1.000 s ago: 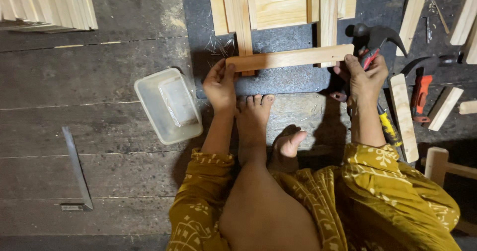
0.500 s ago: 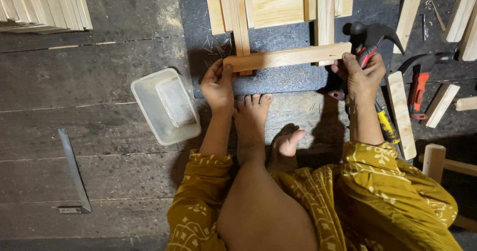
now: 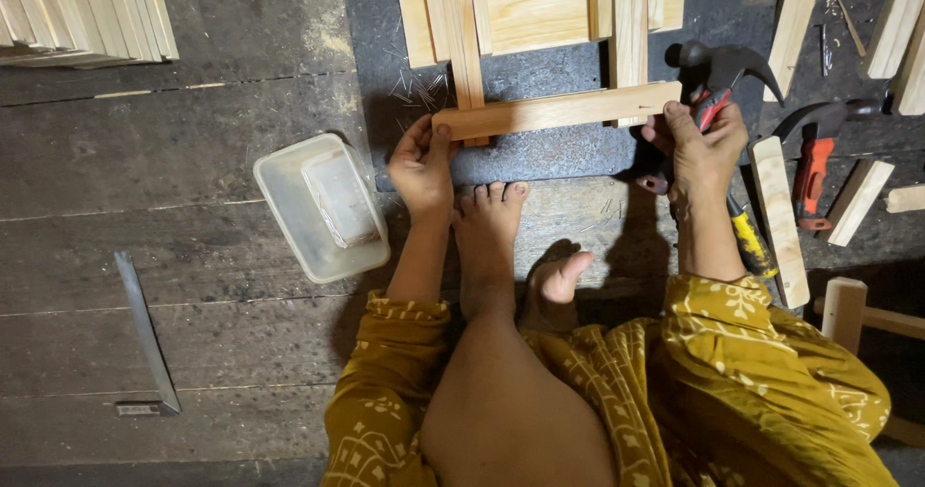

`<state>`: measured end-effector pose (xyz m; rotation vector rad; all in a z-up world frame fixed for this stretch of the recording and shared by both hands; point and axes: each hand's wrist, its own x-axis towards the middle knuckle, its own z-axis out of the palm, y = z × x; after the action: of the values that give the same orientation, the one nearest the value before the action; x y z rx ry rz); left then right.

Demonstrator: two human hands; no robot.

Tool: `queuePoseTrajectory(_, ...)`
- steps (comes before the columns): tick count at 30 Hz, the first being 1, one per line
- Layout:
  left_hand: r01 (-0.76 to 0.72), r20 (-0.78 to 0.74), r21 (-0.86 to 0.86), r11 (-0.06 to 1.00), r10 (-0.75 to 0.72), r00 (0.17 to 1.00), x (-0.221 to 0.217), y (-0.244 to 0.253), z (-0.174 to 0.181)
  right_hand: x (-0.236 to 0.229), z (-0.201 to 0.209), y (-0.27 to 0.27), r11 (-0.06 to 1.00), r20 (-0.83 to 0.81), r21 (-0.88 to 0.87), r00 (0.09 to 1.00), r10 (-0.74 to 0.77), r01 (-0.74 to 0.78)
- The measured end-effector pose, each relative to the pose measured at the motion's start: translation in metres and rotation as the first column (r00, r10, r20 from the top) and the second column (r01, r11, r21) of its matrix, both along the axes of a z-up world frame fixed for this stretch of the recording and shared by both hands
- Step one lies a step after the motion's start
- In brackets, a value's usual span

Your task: The person assembles a wooden frame by hammering nails into wood pieces, using pliers to pull or position nails, and using a metal rod to adjust alignment on a dark workshop floor.

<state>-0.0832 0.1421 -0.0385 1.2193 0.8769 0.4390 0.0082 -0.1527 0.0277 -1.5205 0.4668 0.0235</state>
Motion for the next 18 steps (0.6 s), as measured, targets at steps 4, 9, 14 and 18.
queuePoseTrajectory(4, 0.002, 0.003, 0.021, 1.0, -0.002, 1.0, 0.0, 0.0, 0.007, -0.002, -0.001, 0.0, 1.0, 0.007, 0.006, 1.0, -0.004, 0.004)
queuePoseTrajectory(9, 0.099, -0.091, 0.696, 0.711, -0.05, 0.995, 0.013, 0.006, 0.041, -0.012, -0.007, -0.009, 0.999, 0.084, -0.014, 0.996, -0.037, 0.038)
queuePoseTrajectory(14, 0.117, -0.094, 0.985, 0.128, -0.178, 0.98, 0.073, -0.042, 0.123, -0.031, 0.041, -0.017, 0.984, -0.062, -0.177, 0.998, 0.008, -0.018)
queuePoseTrajectory(18, 0.5, -0.497, 0.866, -0.026, -0.161, 0.853, 0.101, -0.085, 0.083, -0.056, 0.04, -0.045, 0.97, -0.056, -0.239, 0.997, -0.049, 0.034)
